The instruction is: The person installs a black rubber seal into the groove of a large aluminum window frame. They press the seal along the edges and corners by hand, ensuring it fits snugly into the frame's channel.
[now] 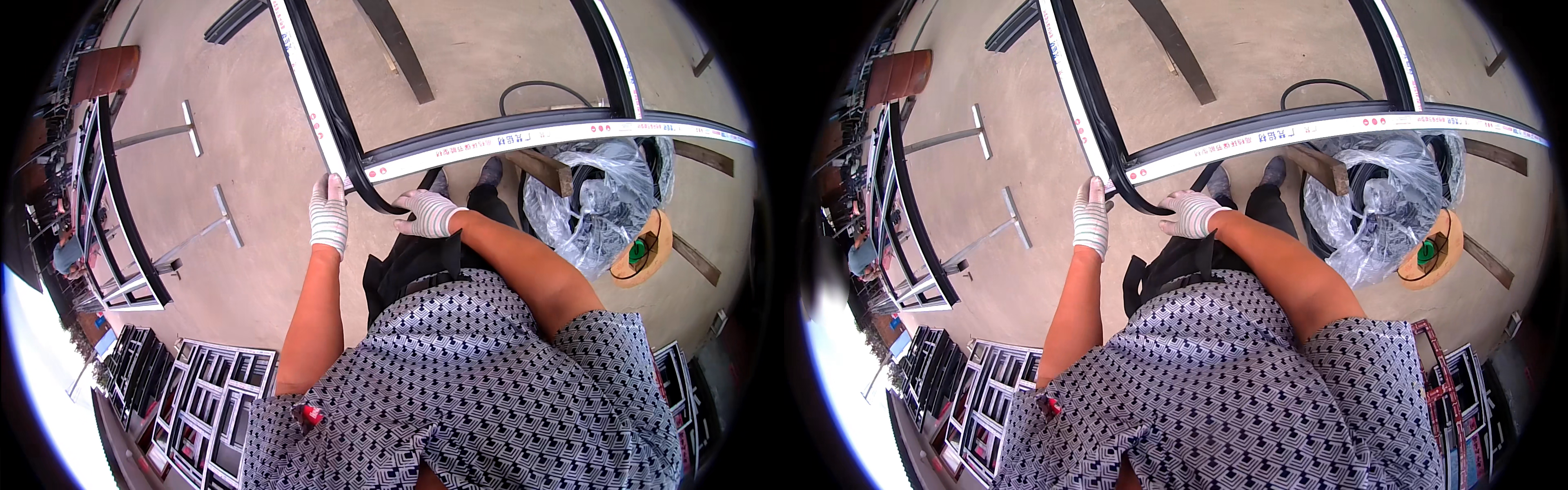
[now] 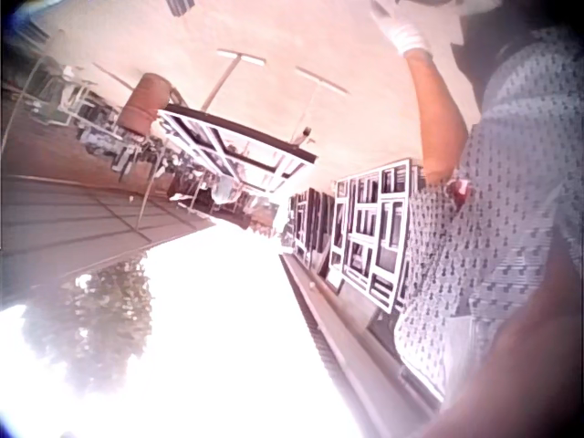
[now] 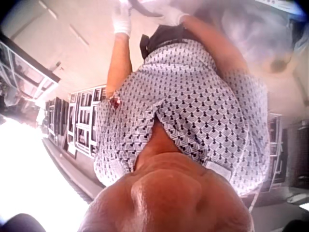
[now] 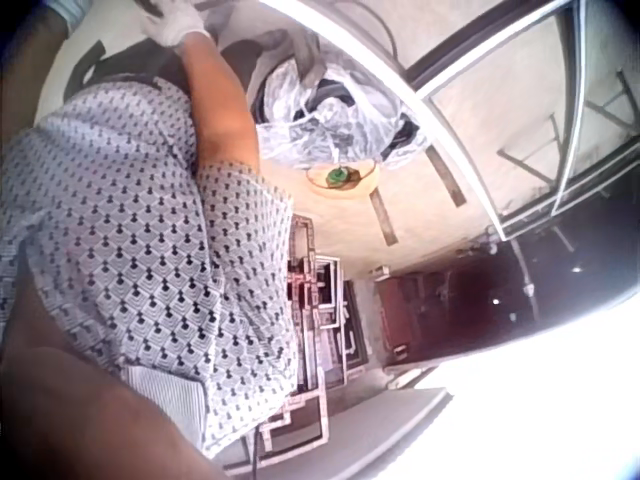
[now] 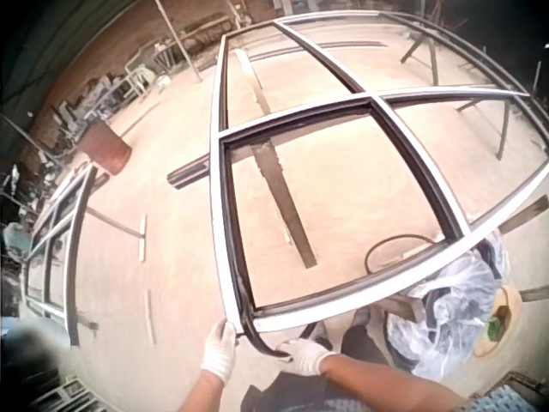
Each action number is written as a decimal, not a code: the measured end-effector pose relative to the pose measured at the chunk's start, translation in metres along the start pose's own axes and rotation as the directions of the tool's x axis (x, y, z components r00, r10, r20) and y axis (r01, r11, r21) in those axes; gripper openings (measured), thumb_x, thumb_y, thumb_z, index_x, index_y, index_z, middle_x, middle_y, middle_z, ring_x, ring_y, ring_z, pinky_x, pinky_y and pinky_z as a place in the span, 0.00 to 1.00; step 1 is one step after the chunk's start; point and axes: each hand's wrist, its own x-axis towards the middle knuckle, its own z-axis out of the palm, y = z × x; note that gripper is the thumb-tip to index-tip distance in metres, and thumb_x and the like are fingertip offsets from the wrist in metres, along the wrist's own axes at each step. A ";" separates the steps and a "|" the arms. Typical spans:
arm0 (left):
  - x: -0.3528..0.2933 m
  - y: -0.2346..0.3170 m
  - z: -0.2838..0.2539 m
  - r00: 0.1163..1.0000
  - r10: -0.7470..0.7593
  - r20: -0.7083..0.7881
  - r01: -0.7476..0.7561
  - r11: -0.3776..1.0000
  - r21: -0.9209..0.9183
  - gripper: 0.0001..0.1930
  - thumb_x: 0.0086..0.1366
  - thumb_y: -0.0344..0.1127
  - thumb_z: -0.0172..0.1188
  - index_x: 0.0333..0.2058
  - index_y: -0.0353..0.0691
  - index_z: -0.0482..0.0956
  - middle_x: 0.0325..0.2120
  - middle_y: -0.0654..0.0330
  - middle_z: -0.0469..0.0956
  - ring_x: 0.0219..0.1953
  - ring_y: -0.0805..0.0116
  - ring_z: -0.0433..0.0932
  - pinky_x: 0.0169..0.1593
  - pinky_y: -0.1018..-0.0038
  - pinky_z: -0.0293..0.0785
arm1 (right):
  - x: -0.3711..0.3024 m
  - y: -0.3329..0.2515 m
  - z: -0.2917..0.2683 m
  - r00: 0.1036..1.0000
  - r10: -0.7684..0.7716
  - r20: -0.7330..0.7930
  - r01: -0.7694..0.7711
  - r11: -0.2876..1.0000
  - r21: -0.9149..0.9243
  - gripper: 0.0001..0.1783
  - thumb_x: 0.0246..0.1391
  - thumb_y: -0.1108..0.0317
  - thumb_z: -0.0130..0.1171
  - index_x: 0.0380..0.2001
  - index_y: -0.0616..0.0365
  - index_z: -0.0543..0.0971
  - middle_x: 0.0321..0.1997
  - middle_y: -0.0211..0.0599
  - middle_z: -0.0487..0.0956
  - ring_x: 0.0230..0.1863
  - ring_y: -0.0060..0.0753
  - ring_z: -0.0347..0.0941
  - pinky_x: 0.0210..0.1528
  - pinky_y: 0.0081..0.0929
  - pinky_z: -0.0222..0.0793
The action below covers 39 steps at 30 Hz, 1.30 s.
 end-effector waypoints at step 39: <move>-0.018 0.041 0.051 0.866 -0.310 0.392 0.455 0.815 -0.359 0.18 0.68 0.47 0.60 0.44 0.37 0.80 0.29 0.55 0.80 0.24 0.66 0.77 0.29 0.63 0.83 | -0.115 -0.073 -0.133 0.942 0.079 -0.327 -0.159 0.962 -0.223 0.27 0.58 0.44 0.69 0.47 0.57 0.86 0.39 0.57 0.86 0.43 0.60 0.84 0.48 0.45 0.80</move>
